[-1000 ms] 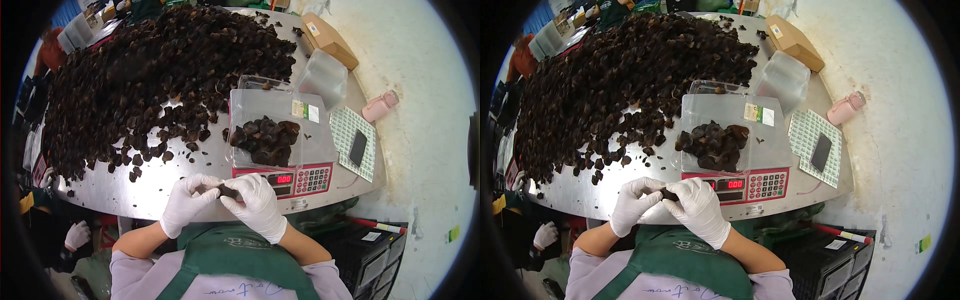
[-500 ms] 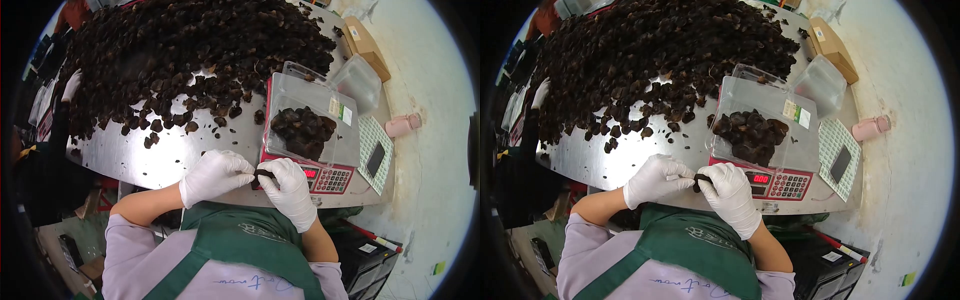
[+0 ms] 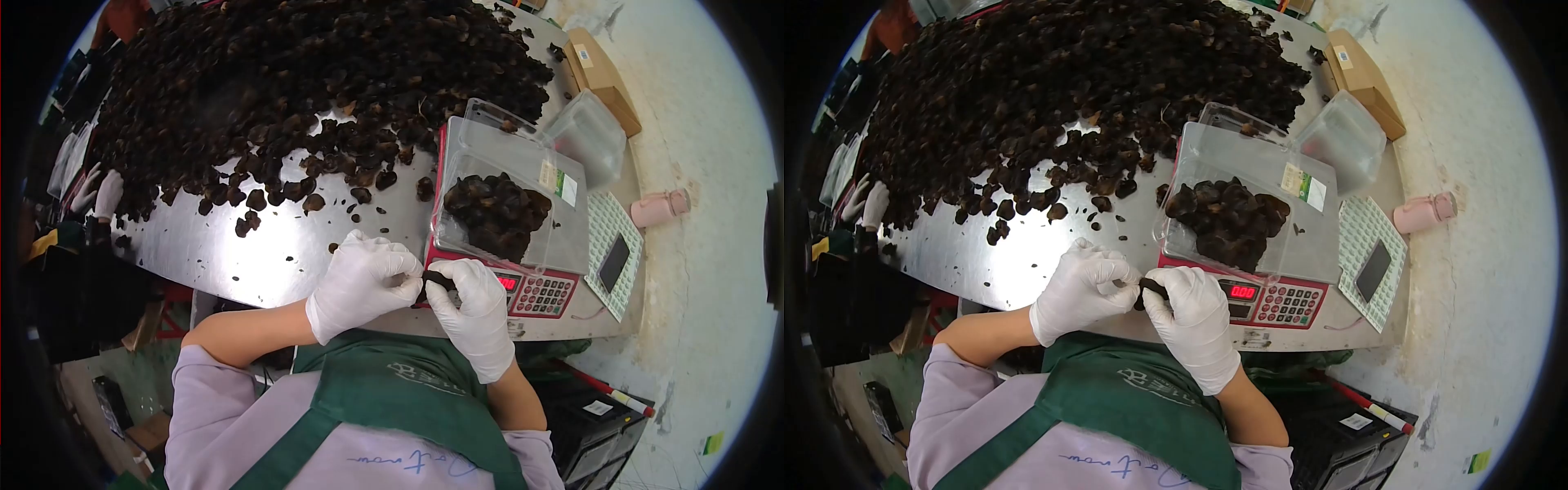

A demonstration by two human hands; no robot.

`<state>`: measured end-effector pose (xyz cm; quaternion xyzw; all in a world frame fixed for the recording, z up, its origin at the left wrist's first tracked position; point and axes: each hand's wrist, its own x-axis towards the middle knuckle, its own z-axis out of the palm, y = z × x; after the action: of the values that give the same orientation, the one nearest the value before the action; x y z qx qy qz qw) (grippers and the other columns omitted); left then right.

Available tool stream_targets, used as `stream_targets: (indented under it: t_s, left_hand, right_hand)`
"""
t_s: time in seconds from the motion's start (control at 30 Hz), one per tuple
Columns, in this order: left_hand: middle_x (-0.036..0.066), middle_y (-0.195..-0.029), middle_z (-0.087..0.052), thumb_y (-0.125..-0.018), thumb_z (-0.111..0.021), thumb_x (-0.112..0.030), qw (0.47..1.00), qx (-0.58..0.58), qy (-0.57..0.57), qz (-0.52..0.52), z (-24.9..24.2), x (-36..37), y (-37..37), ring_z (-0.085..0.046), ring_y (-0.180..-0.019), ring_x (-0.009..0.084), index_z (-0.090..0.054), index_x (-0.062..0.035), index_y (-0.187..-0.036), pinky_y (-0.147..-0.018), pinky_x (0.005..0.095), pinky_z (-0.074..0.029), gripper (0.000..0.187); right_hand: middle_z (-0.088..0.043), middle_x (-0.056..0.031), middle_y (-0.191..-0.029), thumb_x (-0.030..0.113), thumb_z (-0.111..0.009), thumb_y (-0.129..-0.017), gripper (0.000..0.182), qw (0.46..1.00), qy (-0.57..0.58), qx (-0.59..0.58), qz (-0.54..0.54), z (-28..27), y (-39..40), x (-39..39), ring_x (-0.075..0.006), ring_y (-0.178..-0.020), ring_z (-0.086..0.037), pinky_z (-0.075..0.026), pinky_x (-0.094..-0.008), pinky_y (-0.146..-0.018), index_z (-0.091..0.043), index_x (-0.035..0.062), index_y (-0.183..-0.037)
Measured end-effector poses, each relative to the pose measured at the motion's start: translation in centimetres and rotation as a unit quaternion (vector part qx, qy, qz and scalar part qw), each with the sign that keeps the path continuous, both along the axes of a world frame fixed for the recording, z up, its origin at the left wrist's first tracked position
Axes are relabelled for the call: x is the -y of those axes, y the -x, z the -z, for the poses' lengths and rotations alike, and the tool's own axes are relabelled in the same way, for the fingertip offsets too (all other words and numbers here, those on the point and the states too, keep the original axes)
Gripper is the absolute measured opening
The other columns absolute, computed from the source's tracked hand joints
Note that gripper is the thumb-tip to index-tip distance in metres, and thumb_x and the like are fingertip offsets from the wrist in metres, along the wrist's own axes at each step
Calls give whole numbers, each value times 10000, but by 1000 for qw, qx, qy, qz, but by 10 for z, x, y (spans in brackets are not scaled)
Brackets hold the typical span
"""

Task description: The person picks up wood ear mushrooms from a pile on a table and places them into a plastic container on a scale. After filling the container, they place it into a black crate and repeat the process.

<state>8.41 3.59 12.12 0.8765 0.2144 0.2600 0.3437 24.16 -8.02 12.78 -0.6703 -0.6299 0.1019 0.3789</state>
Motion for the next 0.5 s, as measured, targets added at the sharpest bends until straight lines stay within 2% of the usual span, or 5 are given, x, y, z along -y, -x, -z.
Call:
stream_targets:
  t_s: [0.13, 0.2, 0.3, 0.37, 0.5]
  left_hand:
    - [19, -715, -683, -804, -700, -96, 1000, 6, -4, 0, 3, 3, 1, -630, -643, 178, -667, -108, -772, -701, 328, -437, 47]
    - [-6, -701, -662, -888, -649, -94, 943, 86, 319, -32, -1, 5, 3, -597, -647, 95, -656, -75, -797, -686, 279, -451, 94]
    - [-21, -712, -640, -959, -607, -122, 925, 109, 361, -51, -4, -5, 28, -572, -683, 52, -666, -46, -850, -652, 253, -470, 146]
    - [-1, -678, -646, -971, -615, -167, 943, -13, 333, 20, -3, -11, 59, -587, -645, 74, -671, -42, -827, -606, 289, -483, 199]
    - [83, -698, -685, -938, -654, -204, 911, -391, 125, 46, 23, -4, 128, -682, -660, 235, -698, -86, -782, -615, 350, -524, 200]
  right_hand:
    - [-667, -101, -903, 57, -751, -813, 213, 998, 13, -62, -2, 2, -1, 6, -288, -793, -633, -508, -398, -721, -659, 67, -1005]
    - [-676, -103, -921, 53, -748, -835, 200, 996, 17, -86, -2, 1, -2, 9, -265, -809, -651, -520, -374, -733, -660, 54, -1014]
    - [-690, -106, -971, 39, -725, -887, 166, 968, 33, -248, 22, -6, -10, 18, -209, -860, -675, -532, -326, -768, -660, 24, -1039]
    - [-693, -108, -1004, 24, -711, -911, 160, 969, 20, -240, 61, -24, -19, 24, -173, -889, -674, -534, -299, -783, -659, 6, -1061]
    - [-691, -113, -1109, 5, -762, -823, 299, 983, -134, -13, 129, -31, -52, 18, -290, -975, -659, -536, -366, -832, -671, 25, -1107]
